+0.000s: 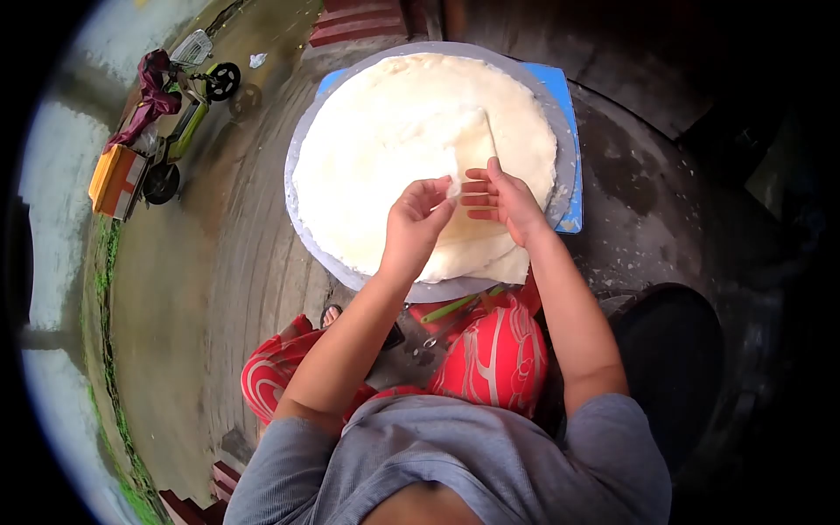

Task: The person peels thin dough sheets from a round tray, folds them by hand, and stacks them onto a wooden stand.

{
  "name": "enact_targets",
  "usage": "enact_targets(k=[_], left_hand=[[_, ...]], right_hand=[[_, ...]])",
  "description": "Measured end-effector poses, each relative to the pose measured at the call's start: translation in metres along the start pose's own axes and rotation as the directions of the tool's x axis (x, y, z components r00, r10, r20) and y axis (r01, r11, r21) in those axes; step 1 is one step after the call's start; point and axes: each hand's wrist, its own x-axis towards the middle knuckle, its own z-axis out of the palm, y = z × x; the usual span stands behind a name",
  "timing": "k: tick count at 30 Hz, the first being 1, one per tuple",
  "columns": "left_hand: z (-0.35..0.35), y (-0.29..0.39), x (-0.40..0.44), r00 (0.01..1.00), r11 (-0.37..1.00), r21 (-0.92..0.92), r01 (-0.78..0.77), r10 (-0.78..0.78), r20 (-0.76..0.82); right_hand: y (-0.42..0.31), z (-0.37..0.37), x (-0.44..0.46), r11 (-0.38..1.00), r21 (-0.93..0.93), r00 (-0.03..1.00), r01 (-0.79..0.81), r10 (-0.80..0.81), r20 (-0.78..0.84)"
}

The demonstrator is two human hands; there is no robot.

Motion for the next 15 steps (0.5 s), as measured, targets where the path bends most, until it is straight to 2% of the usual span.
enact_targets(k=[1,2,3,4,5,6,7,8,9,10,11,13,14,15], left_hand=[[0.010,-0.005,-0.003,0.994,0.996,0.083,-0.041,0.032,0.107],[0.013,0.000,-0.007,0.986,0.968,0.249,-0.041,-0.001,0.165],[0.015,0.007,-0.010,0.975,0.912,0.408,-0.050,-0.043,0.216],[0.010,0.010,-0.009,0.956,0.803,0.595,-0.031,-0.151,0.253],[0.005,0.007,-0.008,0.953,0.803,0.595,-0.030,-0.156,0.259],[-0.001,-0.001,-0.008,0.955,0.590,0.754,-0.288,0.118,0.272],[-0.006,-0.012,-0.008,0.863,0.272,0.848,-0.454,0.370,0.343],[-0.010,-0.025,-0.008,0.906,0.255,0.885,-0.389,0.278,0.318],[-0.017,-0.041,-0.009,0.907,0.253,0.886,-0.388,0.277,0.317],[-0.025,-0.057,-0.011,0.927,0.217,0.904,-0.367,0.169,0.336],[-0.030,-0.062,-0.011,0.937,0.179,0.919,-0.350,0.058,0.346],[-0.032,-0.070,-0.010,0.935,0.173,0.918,-0.356,0.060,0.351],[-0.031,-0.068,-0.010,0.935,0.223,0.908,-0.355,0.064,0.350],[-0.031,-0.065,-0.012,0.936,0.274,0.895,-0.351,0.068,0.346]], right_hand=[[-0.003,-0.002,-0.001,0.995,0.092,0.999,-0.037,0.038,-0.010],[0.005,-0.009,0.006,0.999,-0.003,0.993,-0.054,0.053,-0.108],[0.011,-0.013,0.009,0.999,-0.002,0.992,-0.053,0.053,-0.114],[0.017,-0.017,0.012,0.986,-0.167,0.996,-0.013,-0.001,-0.085],[0.020,-0.019,0.012,0.945,-0.325,0.998,0.029,-0.047,-0.048],[0.018,-0.016,0.008,0.947,-0.321,0.998,0.025,-0.045,-0.053],[0.013,-0.010,0.006,0.821,-0.570,0.979,0.024,-0.135,-0.153],[0.008,-0.003,0.002,0.633,-0.774,0.944,-0.015,-0.247,-0.220],[0.006,0.000,0.001,0.400,-0.912,0.896,-0.085,-0.371,-0.246],[0.015,-0.004,0.006,0.236,-0.971,0.814,-0.023,-0.560,-0.155],[0.019,-0.003,0.009,0.236,-0.972,0.814,-0.019,-0.560,-0.152],[0.023,-0.002,0.013,0.257,-0.962,0.825,-0.093,-0.520,-0.219],[0.022,-0.002,0.015,0.256,-0.962,0.824,-0.091,-0.523,-0.217],[0.019,-0.004,0.017,0.344,-0.932,0.872,-0.116,-0.414,-0.261]])
